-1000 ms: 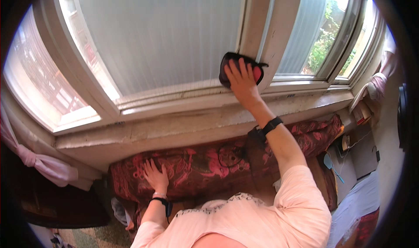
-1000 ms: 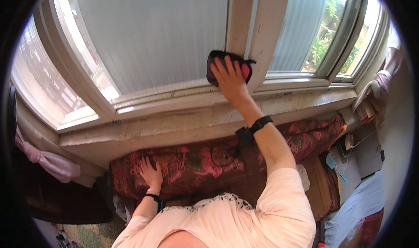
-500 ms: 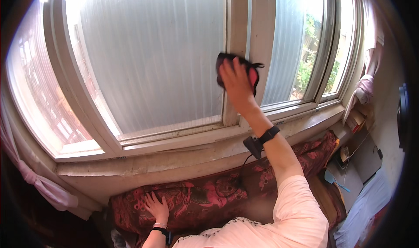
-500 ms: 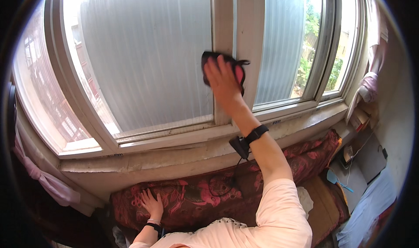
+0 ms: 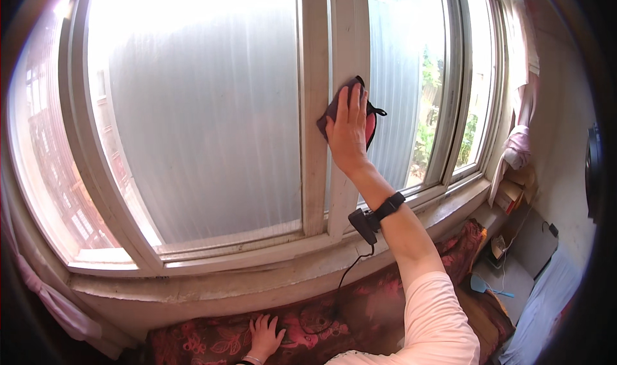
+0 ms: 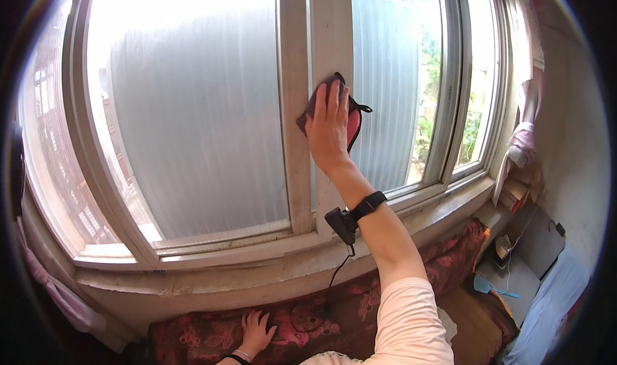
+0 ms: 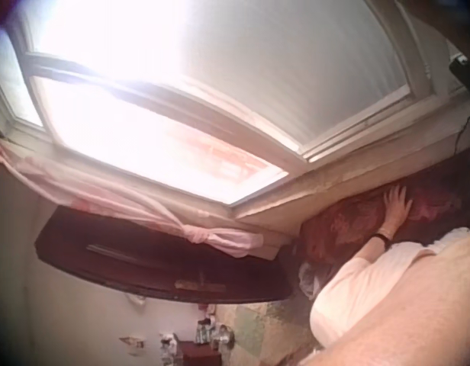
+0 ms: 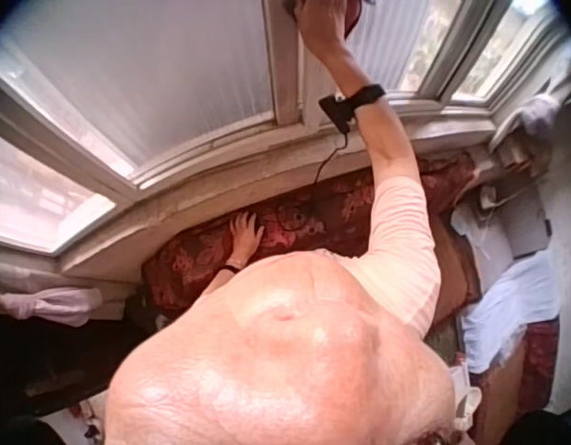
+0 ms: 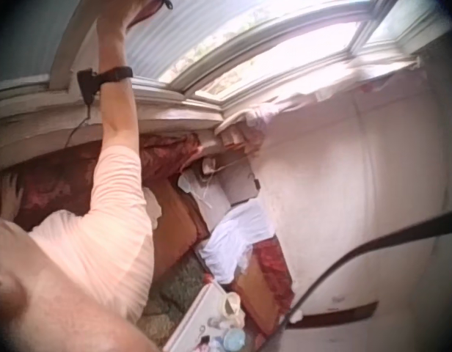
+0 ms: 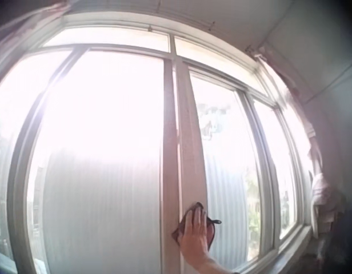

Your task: Cleaning a window frame and the glass panes using a cloth.

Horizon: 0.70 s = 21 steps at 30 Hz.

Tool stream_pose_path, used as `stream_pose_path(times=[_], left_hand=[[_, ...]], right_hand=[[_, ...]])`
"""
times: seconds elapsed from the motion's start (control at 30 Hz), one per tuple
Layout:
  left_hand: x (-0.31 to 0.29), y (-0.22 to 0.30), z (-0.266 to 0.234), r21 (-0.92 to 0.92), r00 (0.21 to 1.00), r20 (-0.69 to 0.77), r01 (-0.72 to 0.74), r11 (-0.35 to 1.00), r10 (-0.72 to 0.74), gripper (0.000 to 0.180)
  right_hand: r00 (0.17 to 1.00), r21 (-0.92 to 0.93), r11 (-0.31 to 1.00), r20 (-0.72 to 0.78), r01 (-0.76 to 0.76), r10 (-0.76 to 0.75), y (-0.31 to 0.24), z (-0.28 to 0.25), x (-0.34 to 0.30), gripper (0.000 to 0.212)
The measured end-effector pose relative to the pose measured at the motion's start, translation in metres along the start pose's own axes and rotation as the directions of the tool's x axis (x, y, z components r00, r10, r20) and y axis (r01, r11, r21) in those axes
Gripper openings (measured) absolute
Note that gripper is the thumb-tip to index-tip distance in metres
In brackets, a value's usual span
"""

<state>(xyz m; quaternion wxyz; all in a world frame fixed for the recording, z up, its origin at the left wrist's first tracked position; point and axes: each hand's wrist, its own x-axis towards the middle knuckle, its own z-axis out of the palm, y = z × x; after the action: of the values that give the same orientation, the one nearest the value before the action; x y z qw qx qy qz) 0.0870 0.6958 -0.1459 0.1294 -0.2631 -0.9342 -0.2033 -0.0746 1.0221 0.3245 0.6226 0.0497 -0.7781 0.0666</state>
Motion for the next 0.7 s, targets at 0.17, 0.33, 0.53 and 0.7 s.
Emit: stream_pose_path(times=[0.17, 0.33, 0.53, 0.7], left_hand=[[-0.004, 0.006, 0.001, 0.059, 0.999, 0.044, 0.027, 0.998, -0.029, 0.062], [-0.002, 0.01, -0.001, 0.034, 0.997, 0.065, 0.029, 0.999, -0.031, 0.059], [0.011, 0.017, -0.014, 0.048, 0.961, 0.097, -0.263, 0.964, 0.257, 0.051], [0.012, 0.012, -0.002, 0.026, 0.945, 0.094, -0.316, 0.948, 0.312, 0.047]], right_hand=[[0.996, -0.001, 0.999, -0.076, 0.045, -0.045, 0.002, -0.006, 0.062, 0.071], [0.97, -0.031, 0.996, -0.227, 0.085, -0.09, 0.012, -0.006, 0.127, 0.071], [0.941, -0.031, 0.989, -0.306, 0.144, -0.147, 0.02, -0.002, 0.125, 0.07], [0.963, -0.039, 0.994, -0.247, 0.104, -0.11, 0.02, -0.005, 0.112, 0.07]])
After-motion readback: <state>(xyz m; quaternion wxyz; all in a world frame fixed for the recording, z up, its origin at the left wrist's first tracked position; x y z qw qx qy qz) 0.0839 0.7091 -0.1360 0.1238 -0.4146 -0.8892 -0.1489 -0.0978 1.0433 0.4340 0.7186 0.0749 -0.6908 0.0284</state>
